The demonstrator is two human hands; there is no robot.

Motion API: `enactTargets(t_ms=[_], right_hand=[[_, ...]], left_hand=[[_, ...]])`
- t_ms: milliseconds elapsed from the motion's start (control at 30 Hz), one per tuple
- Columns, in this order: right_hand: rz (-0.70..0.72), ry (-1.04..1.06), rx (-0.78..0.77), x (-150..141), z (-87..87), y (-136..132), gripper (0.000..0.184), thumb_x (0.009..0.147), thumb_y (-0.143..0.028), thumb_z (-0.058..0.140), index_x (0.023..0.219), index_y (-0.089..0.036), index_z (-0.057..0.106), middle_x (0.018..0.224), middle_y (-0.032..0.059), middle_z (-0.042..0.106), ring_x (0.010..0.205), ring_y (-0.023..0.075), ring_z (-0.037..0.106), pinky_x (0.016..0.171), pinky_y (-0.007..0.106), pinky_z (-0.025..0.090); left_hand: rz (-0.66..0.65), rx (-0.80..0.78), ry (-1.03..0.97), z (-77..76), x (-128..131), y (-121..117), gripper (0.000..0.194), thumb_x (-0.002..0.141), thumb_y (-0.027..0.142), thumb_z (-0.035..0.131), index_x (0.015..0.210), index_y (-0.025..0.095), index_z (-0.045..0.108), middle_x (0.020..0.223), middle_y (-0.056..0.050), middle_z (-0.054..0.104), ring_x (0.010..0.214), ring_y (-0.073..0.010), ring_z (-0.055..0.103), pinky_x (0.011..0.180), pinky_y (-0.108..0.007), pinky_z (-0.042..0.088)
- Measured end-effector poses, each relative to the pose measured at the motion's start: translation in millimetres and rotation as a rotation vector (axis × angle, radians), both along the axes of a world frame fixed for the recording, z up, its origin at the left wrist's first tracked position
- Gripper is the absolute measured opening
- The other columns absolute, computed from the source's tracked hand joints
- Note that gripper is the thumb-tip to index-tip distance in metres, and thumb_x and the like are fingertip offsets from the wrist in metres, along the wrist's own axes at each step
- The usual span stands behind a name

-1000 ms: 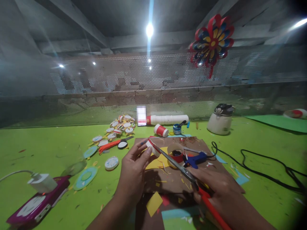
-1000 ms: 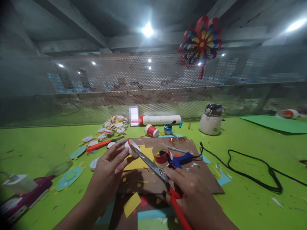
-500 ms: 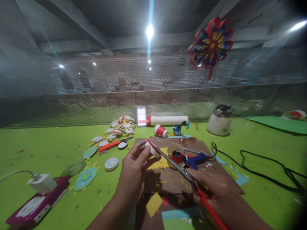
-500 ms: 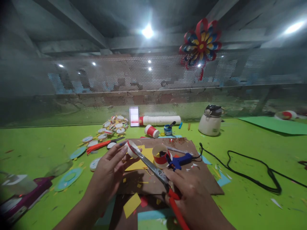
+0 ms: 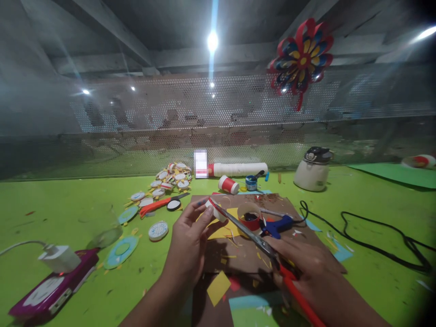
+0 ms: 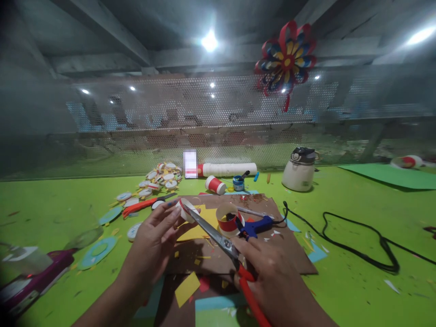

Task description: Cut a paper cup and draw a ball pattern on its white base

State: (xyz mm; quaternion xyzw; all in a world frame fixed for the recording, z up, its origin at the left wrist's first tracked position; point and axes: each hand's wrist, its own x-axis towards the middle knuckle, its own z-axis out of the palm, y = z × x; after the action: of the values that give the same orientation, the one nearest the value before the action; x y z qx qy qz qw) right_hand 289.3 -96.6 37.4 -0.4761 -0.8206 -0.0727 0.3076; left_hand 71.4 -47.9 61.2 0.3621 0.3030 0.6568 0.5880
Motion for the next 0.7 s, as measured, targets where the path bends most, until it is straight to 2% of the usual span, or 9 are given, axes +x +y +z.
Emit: enactTargets(t_ms=[400, 700], right_hand=[[0.000, -0.020, 0.005, 4.2, -6.1, 1.9, 0.040, 0.077, -0.012, 0.059, 0.114, -0.014, 0.074, 0.105, 0.0153, 0.078, 0.087, 0.0294, 0.077, 0.066, 0.036, 0.064], [-0.010, -0.010, -0.023, 4.7, -6.2, 0.7, 0.042, 0.074, -0.008, 0.066, 0.113, -0.016, 0.075, 0.100, 0.0120, 0.079, 0.086, 0.0282, 0.076, 0.065, 0.033, 0.062]], left_hand=[[-0.018, 0.033, 0.031, -1.2, 0.8, -1.8, 0.025, 0.074, 0.029, 0.085, 0.094, 0.018, 0.074, 0.097, -0.004, 0.075, 0.084, -0.0155, 0.071, 0.077, -0.027, 0.061], [-0.015, 0.022, 0.040, -1.5, 1.1, -0.7, 0.026, 0.072, 0.029, 0.086, 0.093, 0.018, 0.074, 0.094, -0.003, 0.075, 0.082, -0.0153, 0.072, 0.074, -0.024, 0.059]])
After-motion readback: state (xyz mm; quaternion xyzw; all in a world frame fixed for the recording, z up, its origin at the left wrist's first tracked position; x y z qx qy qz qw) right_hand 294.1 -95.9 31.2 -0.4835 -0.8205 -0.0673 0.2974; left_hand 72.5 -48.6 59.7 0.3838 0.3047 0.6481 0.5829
